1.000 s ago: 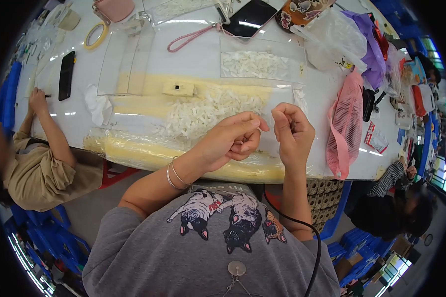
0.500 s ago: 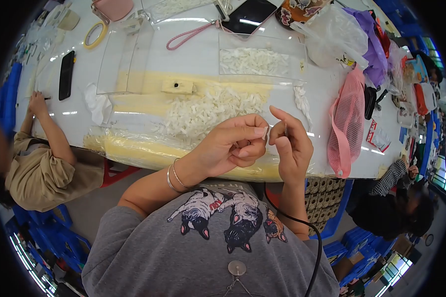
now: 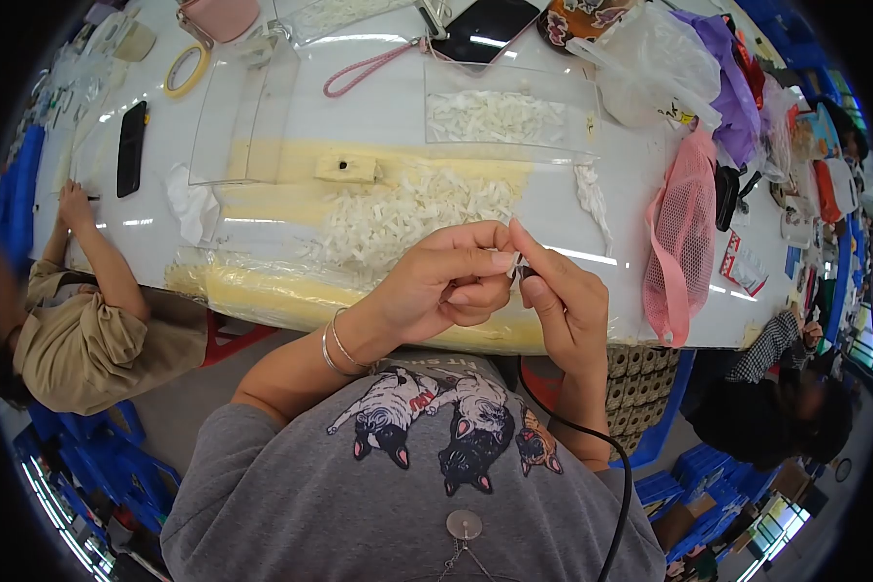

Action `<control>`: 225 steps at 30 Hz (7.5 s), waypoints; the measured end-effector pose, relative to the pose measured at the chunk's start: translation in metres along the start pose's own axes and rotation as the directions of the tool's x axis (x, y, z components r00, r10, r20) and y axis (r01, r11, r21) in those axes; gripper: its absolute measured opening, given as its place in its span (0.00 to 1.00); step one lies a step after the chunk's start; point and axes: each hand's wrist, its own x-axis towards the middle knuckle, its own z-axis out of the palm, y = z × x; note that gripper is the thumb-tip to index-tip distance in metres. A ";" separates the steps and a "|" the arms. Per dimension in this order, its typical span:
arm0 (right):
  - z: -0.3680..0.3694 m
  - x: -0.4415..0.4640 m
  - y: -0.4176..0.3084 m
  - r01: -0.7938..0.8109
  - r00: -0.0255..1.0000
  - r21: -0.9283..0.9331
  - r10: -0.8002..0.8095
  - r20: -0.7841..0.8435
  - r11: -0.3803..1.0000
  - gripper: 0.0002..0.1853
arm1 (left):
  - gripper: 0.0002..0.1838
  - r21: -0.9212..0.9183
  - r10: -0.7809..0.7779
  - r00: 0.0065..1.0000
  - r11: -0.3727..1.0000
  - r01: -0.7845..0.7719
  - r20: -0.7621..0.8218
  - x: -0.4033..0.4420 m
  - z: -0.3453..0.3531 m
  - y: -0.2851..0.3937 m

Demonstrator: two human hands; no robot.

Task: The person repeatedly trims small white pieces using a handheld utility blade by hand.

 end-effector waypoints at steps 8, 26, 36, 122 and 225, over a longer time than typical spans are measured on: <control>-0.001 -0.001 0.000 0.001 1.000 0.010 -0.001 0.000 1.000 0.22 | 0.09 0.034 -0.010 1.000 0.999 0.010 -0.009 0.000 0.001 0.001; -0.004 0.001 -0.005 0.024 1.000 -0.050 -0.023 0.020 0.998 0.25 | 0.08 0.080 -0.017 0.999 0.997 0.021 -0.051 -0.002 0.005 0.008; 0.000 0.002 -0.003 0.090 0.996 -0.032 -0.091 -0.019 0.995 0.25 | 0.08 0.101 -0.017 0.998 0.995 0.022 -0.054 -0.003 0.007 0.011; 0.007 0.039 0.064 -0.016 0.996 -0.600 -0.039 -0.078 0.800 0.10 | 0.12 0.042 -0.118 0.986 0.991 0.124 -0.121 0.000 -0.017 0.001; 0.018 0.025 0.049 -0.270 0.948 -0.238 0.214 -0.236 0.933 0.07 | 0.08 0.141 -0.085 0.996 0.987 0.078 0.042 -0.009 -0.012 -0.015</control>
